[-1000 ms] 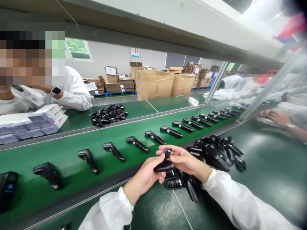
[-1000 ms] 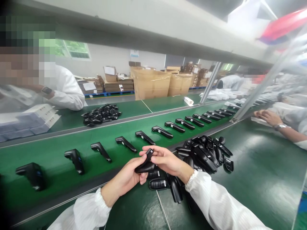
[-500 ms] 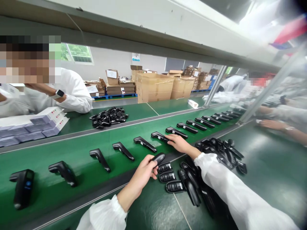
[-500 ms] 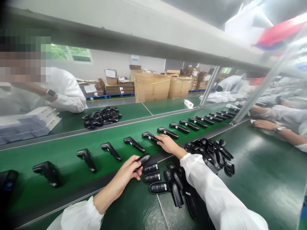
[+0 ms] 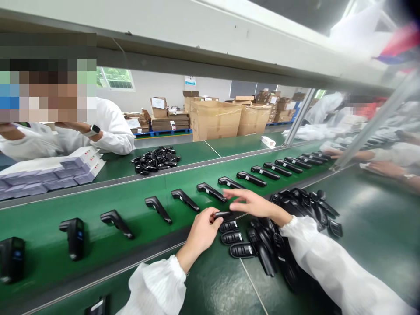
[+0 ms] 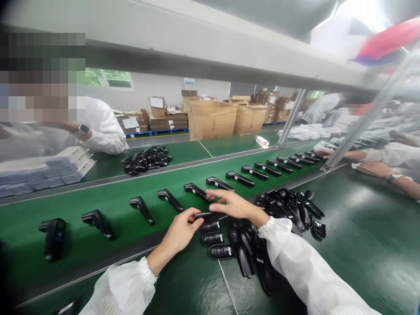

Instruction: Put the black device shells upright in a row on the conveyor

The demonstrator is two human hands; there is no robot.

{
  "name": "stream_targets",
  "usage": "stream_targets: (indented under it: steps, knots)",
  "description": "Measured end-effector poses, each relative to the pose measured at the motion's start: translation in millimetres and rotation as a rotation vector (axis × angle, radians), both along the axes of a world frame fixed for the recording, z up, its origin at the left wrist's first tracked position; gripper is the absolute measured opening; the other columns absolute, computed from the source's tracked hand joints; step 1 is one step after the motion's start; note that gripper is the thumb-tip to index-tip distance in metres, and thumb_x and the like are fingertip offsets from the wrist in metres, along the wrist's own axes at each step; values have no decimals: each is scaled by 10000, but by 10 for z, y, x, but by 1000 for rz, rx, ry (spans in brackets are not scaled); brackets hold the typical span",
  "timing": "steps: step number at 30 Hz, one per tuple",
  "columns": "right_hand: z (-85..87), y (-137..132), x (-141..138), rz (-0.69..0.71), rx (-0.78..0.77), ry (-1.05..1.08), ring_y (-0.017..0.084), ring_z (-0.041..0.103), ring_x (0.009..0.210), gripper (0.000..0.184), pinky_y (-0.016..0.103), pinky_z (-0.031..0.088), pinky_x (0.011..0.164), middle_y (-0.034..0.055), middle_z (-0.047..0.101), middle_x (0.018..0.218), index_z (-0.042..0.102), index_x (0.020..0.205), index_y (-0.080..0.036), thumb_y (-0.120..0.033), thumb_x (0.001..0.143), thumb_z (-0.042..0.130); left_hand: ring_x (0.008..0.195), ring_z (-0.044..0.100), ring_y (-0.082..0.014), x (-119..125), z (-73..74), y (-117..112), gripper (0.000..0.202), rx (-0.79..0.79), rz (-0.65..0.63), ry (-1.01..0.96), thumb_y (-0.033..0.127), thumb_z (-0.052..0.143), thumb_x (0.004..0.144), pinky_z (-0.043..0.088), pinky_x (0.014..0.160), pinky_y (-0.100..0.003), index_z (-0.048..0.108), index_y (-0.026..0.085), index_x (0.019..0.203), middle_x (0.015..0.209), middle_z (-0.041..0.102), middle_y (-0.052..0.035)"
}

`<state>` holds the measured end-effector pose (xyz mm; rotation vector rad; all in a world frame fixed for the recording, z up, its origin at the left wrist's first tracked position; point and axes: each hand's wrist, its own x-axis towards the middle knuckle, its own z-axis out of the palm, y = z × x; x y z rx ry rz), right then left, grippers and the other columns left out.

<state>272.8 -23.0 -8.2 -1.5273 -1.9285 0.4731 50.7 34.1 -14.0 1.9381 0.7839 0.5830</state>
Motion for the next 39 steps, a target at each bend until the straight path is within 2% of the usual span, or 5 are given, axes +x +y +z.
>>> stream_targets:
  steps: [3,7,16,30,39]
  knots:
    - [142,-116,-170,181,-80,76,203,665,989,344,319,503,869,27,714,1112,627,1262,-274,-366,933,586,766,601,-192,31,23,-1,96,77,7,17,276,551,871,469,715,-297,613,209,899,830,637,-19]
    - [101,22,-113,2,-97,100,174,638,744,170,293,490,724,-3,695,820,696,1001,-226,-300,878,604,943,580,-236,42,13,-45,234,220,6,79,269,544,885,470,850,-376,563,189,1104,1078,609,-94]
    - [-243,377,240,-312,-33,-78,192,656,933,225,311,498,863,35,713,1046,660,1081,-212,-266,875,588,993,552,-291,-90,-52,-201,200,377,-279,208,120,529,841,400,899,-458,681,208,937,1006,659,-85]
    - [-462,471,184,-504,-79,-430,342,544,1169,426,476,434,985,224,600,1221,502,1386,-109,-173,967,468,946,703,-228,-17,-195,-31,60,-356,153,-234,211,518,893,571,849,-369,497,175,937,985,613,-101]
    - [-200,121,-444,-75,-16,512,183,639,932,358,325,518,835,38,670,1044,575,1283,-236,-339,941,554,937,670,-243,102,-132,-182,167,-272,143,-248,332,549,876,535,899,-465,504,196,962,1007,609,-81]
